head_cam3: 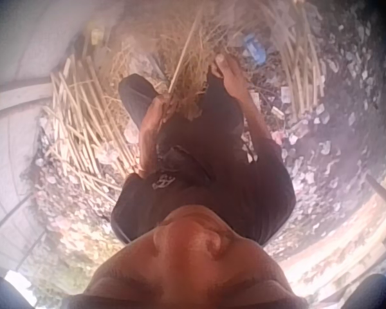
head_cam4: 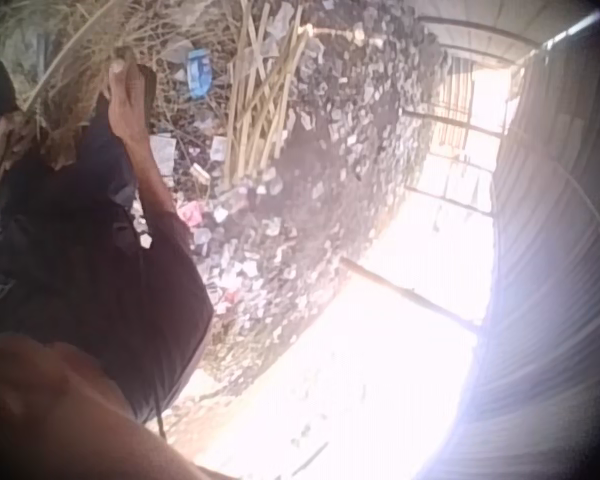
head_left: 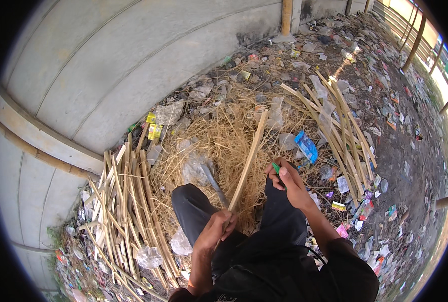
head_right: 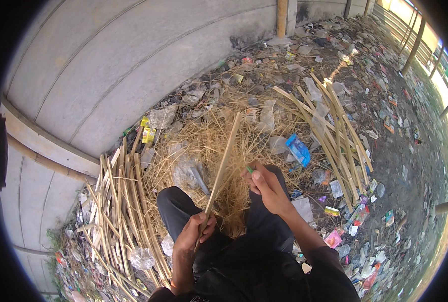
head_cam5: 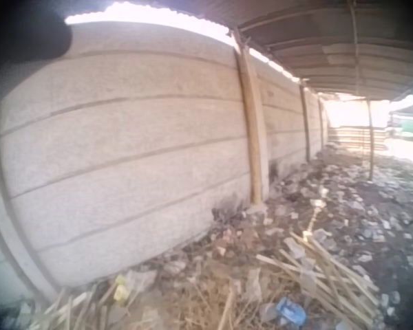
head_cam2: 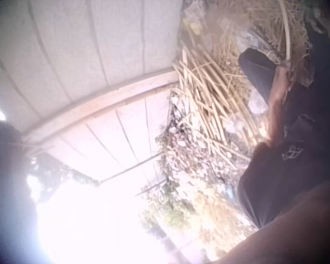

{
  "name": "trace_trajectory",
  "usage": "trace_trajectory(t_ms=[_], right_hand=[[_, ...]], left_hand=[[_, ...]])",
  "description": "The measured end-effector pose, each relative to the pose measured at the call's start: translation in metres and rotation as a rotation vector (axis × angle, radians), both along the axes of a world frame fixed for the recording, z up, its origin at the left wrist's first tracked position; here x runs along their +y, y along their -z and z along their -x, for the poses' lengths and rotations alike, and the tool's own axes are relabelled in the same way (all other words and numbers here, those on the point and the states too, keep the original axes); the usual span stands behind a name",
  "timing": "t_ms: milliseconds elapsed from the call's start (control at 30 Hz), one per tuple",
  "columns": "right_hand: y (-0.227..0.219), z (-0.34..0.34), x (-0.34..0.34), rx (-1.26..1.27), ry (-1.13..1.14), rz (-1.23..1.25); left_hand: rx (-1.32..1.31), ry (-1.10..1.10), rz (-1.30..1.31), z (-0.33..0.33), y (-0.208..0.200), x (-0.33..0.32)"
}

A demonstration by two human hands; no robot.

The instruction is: The person sits on the ground and uses a utility knife to shave a long piece of bamboo. They hold the bamboo with one hand and scrape the surface with the knife in the other hand, creating thin shavings.

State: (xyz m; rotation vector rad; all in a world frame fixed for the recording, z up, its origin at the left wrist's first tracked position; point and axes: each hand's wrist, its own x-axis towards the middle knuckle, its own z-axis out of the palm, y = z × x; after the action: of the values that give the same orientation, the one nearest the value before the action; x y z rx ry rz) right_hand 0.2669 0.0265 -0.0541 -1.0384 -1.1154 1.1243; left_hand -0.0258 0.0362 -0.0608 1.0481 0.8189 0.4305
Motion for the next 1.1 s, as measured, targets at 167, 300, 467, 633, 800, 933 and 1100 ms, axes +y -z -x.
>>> trace_trajectory(t_ms=[167,300,467,633,800,933,1100], right_hand=[[-0.003,0.023,-0.009,-0.712,0.154,-0.34],[-0.003,0.034,-0.014,-0.828,0.15,-0.407],[-0.005,0.046,-0.019,-0.833,0.11,-0.39],[-0.011,0.048,-0.019,-0.855,0.129,-0.371],[-0.01,0.045,-0.02,-0.878,0.169,-0.397],[-0.018,0.027,-0.01,-0.885,0.273,-0.373],[-0.019,0.023,-0.011,-0.924,0.206,-0.4]], left_hand=[[0.004,-0.002,-0.1,-0.008,-0.007,-0.005],[0.011,-0.039,-0.201,-0.015,-0.014,-0.009],[0.042,-0.124,-0.257,-0.024,-0.009,-0.011],[0.219,-0.185,-0.482,-0.029,-0.017,-0.013],[0.261,-0.194,-0.516,-0.026,-0.012,-0.017],[0.306,-0.214,-0.487,-0.025,-0.021,-0.026],[0.365,-0.167,-0.471,-0.013,-0.014,-0.033]])
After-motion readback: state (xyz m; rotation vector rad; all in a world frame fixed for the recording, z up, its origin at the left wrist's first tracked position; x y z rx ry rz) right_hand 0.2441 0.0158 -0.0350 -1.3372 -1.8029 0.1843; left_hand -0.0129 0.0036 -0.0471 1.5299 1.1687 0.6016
